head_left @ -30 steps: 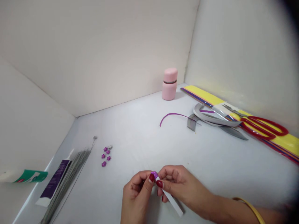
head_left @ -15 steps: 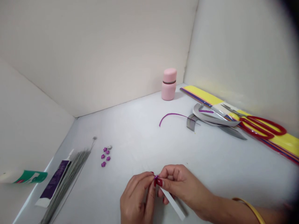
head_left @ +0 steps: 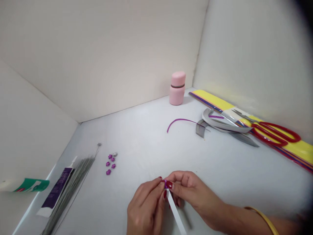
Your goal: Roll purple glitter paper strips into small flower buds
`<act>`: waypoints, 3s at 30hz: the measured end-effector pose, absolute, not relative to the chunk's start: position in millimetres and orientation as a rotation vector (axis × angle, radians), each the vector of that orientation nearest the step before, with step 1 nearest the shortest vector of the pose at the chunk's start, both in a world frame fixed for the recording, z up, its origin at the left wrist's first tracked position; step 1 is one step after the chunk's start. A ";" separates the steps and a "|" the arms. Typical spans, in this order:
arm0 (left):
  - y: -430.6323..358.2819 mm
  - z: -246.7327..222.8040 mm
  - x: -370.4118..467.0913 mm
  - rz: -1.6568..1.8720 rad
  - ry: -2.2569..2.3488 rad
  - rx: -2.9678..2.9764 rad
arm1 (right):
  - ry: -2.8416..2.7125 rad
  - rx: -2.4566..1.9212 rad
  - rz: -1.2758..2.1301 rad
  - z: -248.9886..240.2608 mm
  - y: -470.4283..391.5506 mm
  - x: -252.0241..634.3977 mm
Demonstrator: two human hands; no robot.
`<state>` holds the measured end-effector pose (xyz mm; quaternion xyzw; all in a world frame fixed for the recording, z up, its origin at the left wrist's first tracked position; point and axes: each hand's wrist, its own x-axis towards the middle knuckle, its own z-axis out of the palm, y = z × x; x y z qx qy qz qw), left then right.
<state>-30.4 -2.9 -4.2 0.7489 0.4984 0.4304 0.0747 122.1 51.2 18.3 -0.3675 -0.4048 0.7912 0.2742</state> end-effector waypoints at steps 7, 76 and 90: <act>0.0 -0.3 -23.7 1.319 1.521 1.446 | -1.127 -0.973 2.155 16.8 50.7 123.6; -3.5 -6.8 -20.4 1.485 1.461 1.569 | -1.172 -1.083 2.172 18.0 53.8 123.5; -1.9 -4.3 -15.3 1.457 1.431 1.239 | -1.171 -0.962 2.132 16.2 52.5 125.0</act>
